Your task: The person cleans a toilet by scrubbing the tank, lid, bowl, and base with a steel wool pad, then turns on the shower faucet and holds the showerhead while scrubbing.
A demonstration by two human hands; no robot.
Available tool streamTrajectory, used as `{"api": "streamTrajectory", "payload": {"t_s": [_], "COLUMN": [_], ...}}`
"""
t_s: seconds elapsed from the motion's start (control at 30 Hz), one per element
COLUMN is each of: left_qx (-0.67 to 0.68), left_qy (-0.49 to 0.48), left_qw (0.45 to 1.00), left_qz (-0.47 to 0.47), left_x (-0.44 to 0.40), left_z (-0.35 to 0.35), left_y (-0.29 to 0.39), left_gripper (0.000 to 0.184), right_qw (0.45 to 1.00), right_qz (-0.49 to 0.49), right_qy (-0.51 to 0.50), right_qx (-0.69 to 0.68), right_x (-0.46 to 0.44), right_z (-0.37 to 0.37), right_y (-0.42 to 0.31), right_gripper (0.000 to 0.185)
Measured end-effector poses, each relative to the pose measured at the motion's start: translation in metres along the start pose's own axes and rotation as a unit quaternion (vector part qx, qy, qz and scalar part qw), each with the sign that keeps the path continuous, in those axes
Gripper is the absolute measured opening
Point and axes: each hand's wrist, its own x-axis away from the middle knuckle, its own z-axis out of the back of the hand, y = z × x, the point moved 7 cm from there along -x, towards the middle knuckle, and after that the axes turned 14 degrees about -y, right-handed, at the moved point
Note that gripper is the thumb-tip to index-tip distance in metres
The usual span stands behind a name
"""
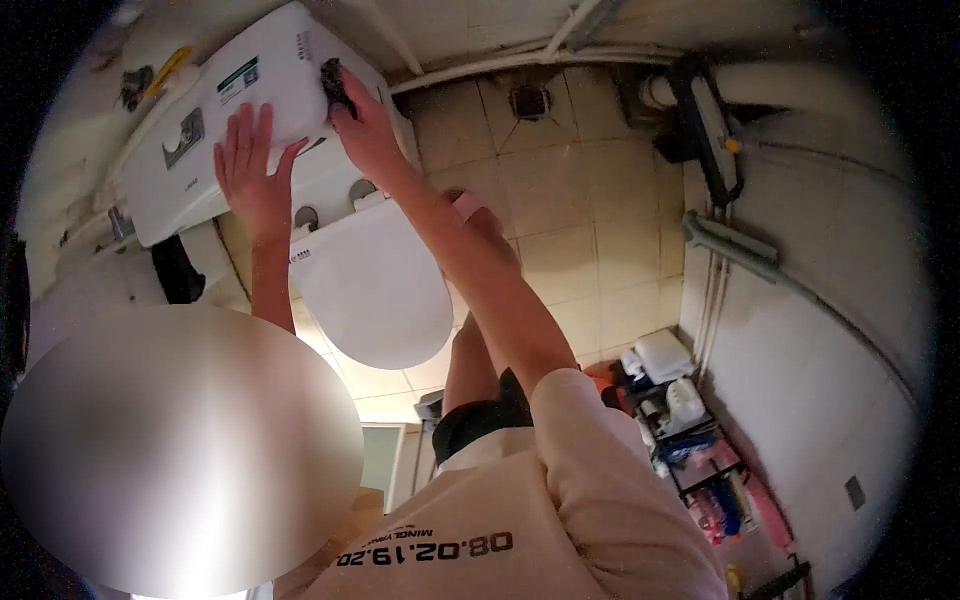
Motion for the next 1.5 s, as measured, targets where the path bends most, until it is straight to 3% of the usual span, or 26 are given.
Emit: {"api": "streamTrajectory", "payload": {"t_s": [0.1,0.27,0.43,0.6,0.73,0.97,1.03,1.13,1.3,1.5], "left_qx": [-0.048,-0.057,-0.035,-0.012,-0.036,-0.047,-0.03,-0.031,-0.065,-0.034], "left_qy": [-0.014,-0.03,-0.034,-0.024,-0.022,-0.007,-0.012,-0.017,0.047,0.07], "left_qw": [0.999,0.998,0.999,1.0,0.999,0.999,0.999,0.999,0.997,0.997], "left_qz": [-0.003,-0.01,-0.017,-0.014,-0.017,0.021,0.025,0.033,0.009,0.026], "left_x": [-0.002,-0.003,-0.002,-0.003,-0.004,-0.008,-0.01,-0.008,-0.002,0.0], "left_z": [-0.001,-0.002,-0.004,-0.01,-0.007,-0.008,-0.008,-0.013,-0.014,-0.014], "left_y": [-0.001,0.002,0.001,-0.004,0.001,0.007,0.007,0.009,0.007,0.012], "left_gripper": [0.053,0.05,0.049,0.054,0.056,0.056,0.056,0.057,0.055,0.048], "right_qw": [0.998,0.989,0.999,0.988,0.979,0.989,0.983,0.984,0.963,0.977], "right_qz": [-0.03,0.03,0.037,0.058,0.099,0.045,0.102,0.073,0.147,0.147], "right_qy": [-0.021,-0.023,0.022,0.134,0.152,0.092,0.155,0.145,0.222,0.157], "right_qx": [0.052,0.145,0.02,0.04,-0.087,-0.108,-0.01,-0.07,0.038,-0.008], "right_x": [0.007,0.011,0.004,0.035,0.015,-0.031,-0.01,0.016,-0.027,-0.065], "right_z": [0.008,0.008,0.002,-0.019,-0.012,0.007,0.006,0.002,0.017,0.027], "right_y": [-0.01,-0.009,0.018,0.009,0.003,0.003,0.0,0.002,-0.001,0.006], "right_gripper": [0.048,0.051,0.051,0.044,0.038,0.029,0.026,0.026,0.026,0.03]}}
